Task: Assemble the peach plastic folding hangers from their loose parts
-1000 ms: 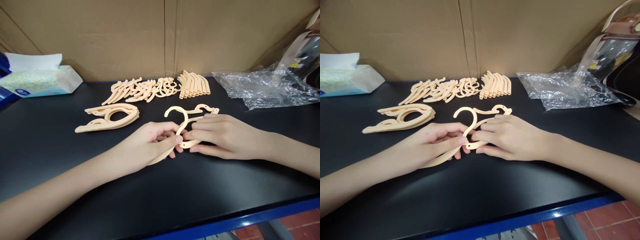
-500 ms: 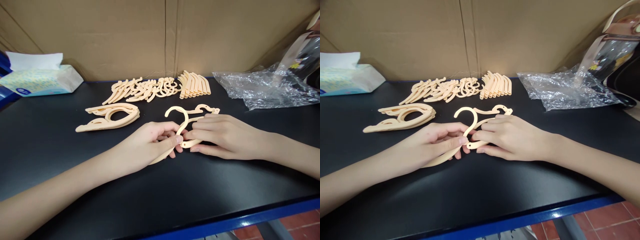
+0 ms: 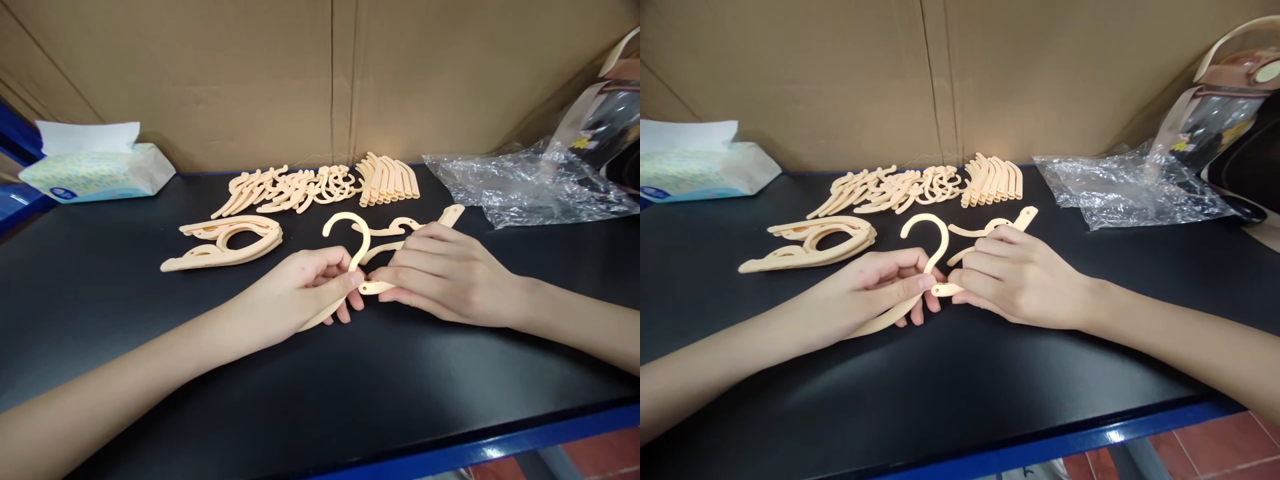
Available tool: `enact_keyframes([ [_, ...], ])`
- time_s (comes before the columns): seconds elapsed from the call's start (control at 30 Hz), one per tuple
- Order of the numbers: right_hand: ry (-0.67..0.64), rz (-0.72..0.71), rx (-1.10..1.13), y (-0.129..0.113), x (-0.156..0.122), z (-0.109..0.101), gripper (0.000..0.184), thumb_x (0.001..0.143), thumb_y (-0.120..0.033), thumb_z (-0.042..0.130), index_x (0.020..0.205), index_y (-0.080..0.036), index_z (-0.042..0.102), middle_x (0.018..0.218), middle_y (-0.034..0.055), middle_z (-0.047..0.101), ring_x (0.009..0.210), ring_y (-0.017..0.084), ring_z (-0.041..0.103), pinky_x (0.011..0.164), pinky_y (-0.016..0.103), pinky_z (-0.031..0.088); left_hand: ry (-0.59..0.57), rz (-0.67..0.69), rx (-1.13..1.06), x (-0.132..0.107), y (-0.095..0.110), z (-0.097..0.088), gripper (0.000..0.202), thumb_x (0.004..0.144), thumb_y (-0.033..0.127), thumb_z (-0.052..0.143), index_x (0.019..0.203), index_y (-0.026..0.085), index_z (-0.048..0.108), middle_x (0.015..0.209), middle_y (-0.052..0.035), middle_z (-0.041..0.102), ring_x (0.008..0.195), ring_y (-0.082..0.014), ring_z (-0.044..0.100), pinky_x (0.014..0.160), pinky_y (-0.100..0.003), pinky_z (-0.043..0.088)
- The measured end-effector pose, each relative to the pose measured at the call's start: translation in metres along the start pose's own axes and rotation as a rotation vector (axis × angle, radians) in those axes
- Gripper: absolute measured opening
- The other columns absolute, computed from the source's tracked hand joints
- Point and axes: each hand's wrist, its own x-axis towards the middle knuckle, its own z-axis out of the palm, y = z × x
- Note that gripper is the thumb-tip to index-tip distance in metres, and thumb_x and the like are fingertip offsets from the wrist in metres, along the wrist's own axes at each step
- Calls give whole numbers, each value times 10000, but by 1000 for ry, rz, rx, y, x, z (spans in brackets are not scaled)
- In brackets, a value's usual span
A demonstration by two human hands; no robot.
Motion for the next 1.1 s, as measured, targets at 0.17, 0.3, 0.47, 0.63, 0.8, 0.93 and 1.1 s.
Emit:
enact_keyframes([
  [0.17,14,31,4,2,0,-1,197,1001,-256,476,962,-154,641,781,-3,690,740,138,563,795,326,410,-11,-15,36,-1,2,-1,292,939,426,565,814,163,536,817,15,676,690,-86,615,617,-188,495],
  [0.3,7,35,54,3,-2,0,200,1001,-260,471,956,-157,636,810,7,693,778,148,570,823,337,407,-18,-30,45,-3,4,-1,275,949,407,547,824,162,556,820,15,673,703,-89,610,639,-199,497],
  [0.47,-20,45,105,3,-2,0,198,996,-255,477,977,-155,647,850,14,702,802,154,565,841,343,401,-14,-39,34,-4,4,-1,296,928,440,568,833,160,570,819,11,675,694,-89,613,607,-185,490],
  [0.63,-29,28,103,0,1,-1,244,1005,-258,454,934,-161,666,798,13,689,763,145,563,818,345,412,-18,-7,28,-1,2,-2,278,934,419,560,844,157,577,804,7,676,680,-90,614,602,-186,493],
  [0.8,2,13,20,-2,2,-1,217,994,-268,489,952,-161,673,779,6,691,758,147,575,797,328,414,-5,-42,17,-2,2,-1,277,939,413,549,818,164,563,813,4,680,690,-98,617,591,-189,482],
  [0.93,7,18,-11,-3,2,-2,207,988,-259,504,953,-162,683,785,0,695,754,143,572,802,326,416,-3,-42,52,-3,5,-1,312,949,418,519,811,153,609,812,-3,679,689,-100,611,596,-188,480],
  [1.1,-7,28,-17,-1,4,-3,224,990,-248,500,908,-190,700,820,-2,717,766,132,583,812,326,425,8,-51,127,-4,7,0,359,948,418,512,792,140,676,721,-7,650,680,-117,600,600,-198,457],
])
